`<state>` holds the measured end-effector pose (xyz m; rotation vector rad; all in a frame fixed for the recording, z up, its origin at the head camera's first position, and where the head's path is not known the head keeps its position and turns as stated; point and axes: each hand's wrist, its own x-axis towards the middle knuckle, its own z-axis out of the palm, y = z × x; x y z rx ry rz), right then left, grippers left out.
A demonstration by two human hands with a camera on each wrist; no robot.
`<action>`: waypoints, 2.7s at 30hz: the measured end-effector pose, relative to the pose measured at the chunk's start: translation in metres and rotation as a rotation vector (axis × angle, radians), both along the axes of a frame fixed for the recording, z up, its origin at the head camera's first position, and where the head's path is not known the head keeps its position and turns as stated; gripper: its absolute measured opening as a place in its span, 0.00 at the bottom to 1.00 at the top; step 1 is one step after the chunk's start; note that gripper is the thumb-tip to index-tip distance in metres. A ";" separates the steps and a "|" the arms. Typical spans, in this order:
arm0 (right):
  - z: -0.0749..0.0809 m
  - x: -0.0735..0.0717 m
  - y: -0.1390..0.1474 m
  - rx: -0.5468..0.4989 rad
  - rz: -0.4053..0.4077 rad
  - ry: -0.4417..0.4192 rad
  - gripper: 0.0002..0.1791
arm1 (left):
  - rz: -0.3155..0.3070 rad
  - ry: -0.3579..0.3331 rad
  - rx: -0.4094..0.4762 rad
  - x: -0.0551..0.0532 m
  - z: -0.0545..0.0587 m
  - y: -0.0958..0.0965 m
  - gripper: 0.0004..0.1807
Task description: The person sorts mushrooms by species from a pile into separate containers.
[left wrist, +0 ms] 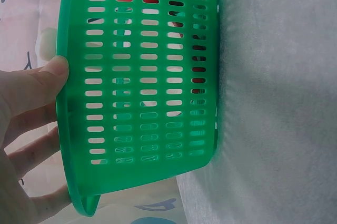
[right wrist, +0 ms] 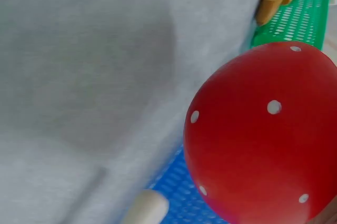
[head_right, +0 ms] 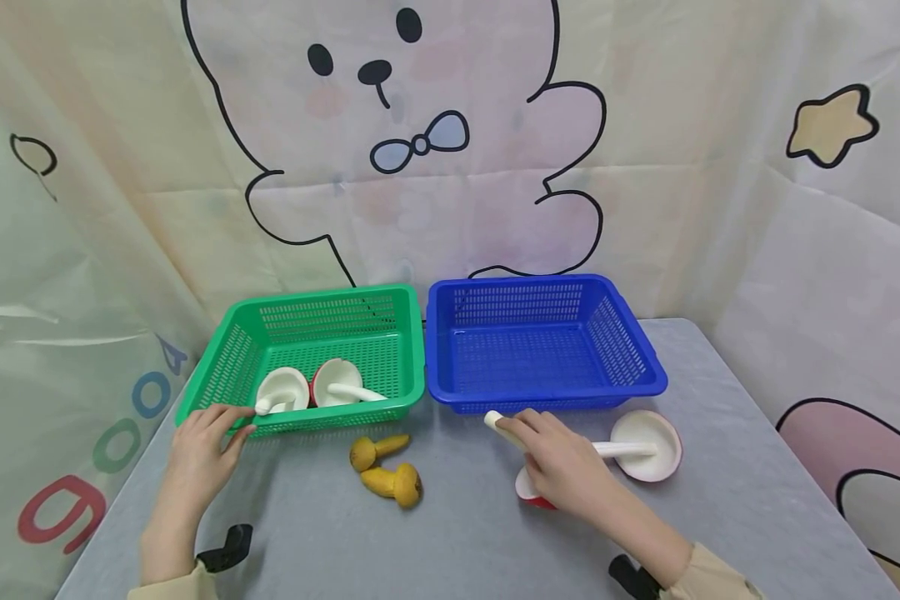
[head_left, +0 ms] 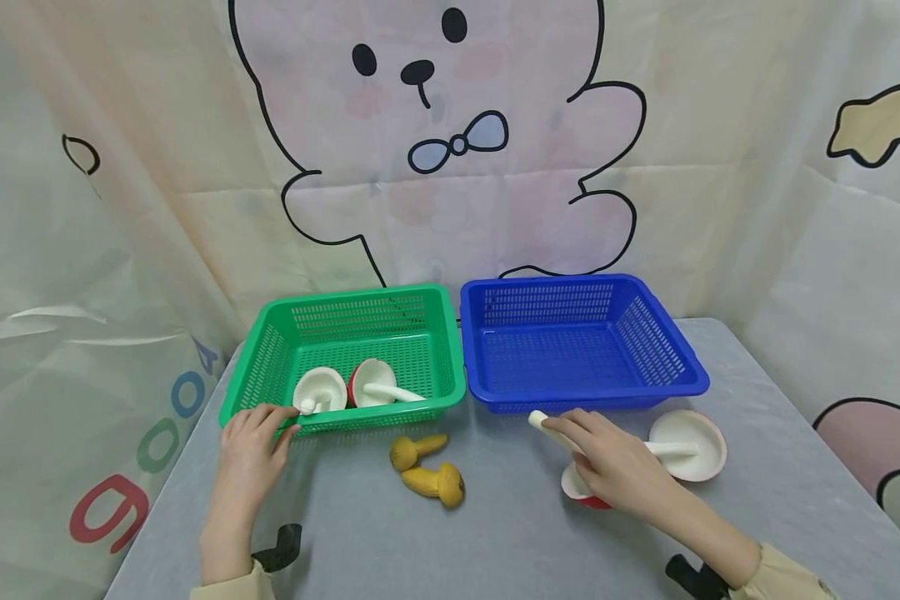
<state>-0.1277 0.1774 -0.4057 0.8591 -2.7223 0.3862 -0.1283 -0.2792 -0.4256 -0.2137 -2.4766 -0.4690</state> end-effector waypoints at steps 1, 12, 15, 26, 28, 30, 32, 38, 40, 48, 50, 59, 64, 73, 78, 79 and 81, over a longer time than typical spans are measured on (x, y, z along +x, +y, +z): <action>0.002 0.000 -0.002 0.001 0.002 -0.002 0.32 | 0.000 0.001 0.000 0.000 0.000 0.000 0.11; 0.024 -0.005 -0.022 0.015 0.005 -0.039 0.30 | -0.004 0.004 -0.006 -0.001 0.000 0.000 0.11; 0.029 -0.005 -0.026 0.005 0.004 -0.052 0.30 | -0.003 0.004 -0.001 -0.001 0.000 0.001 0.10; 0.050 -0.010 -0.048 -0.024 0.046 -0.034 0.29 | 0.001 0.000 0.000 0.000 0.001 0.001 0.10; 0.054 -0.012 -0.052 -0.045 0.059 -0.029 0.28 | 0.002 0.003 -0.002 -0.001 0.001 0.001 0.10; 0.058 -0.013 -0.057 -0.066 0.067 -0.027 0.28 | 0.003 0.005 -0.003 -0.001 0.001 0.001 0.10; 0.061 -0.015 -0.062 -0.079 0.072 -0.028 0.29 | 0.003 0.006 -0.004 -0.001 0.001 0.001 0.10; 0.070 -0.023 -0.076 -0.100 0.098 -0.026 0.30 | -0.003 0.010 -0.004 -0.001 0.000 0.001 0.10; 0.073 -0.027 -0.080 -0.116 0.112 -0.022 0.29 | -0.003 0.013 -0.003 -0.002 0.000 0.001 0.10; 0.086 -0.051 -0.098 -0.174 0.171 -0.037 0.25 | 0.000 0.015 -0.008 -0.002 -0.001 0.000 0.10; 0.087 -0.059 -0.103 -0.178 0.183 -0.034 0.25 | -0.002 0.017 -0.013 -0.002 -0.001 0.000 0.10; 0.090 -0.089 -0.130 -0.240 0.193 -0.114 0.25 | -0.001 0.011 -0.008 -0.003 -0.001 -0.001 0.10; 0.089 -0.104 -0.146 -0.307 0.179 -0.231 0.23 | -0.004 0.018 -0.011 -0.004 -0.001 -0.002 0.10; 0.074 -0.128 -0.170 -0.346 0.168 -0.341 0.25 | 0.000 0.001 0.000 -0.004 0.000 -0.001 0.10; 0.063 -0.137 -0.179 -0.347 0.142 -0.381 0.27 | -0.004 -0.005 -0.016 -0.005 -0.002 0.000 0.10; 0.061 -0.139 -0.180 -0.346 0.138 -0.384 0.27 | -0.004 -0.007 -0.015 -0.005 -0.002 0.000 0.10; 0.057 -0.142 -0.184 -0.349 0.123 -0.391 0.27 | -0.006 -0.001 -0.013 -0.005 -0.003 0.000 0.10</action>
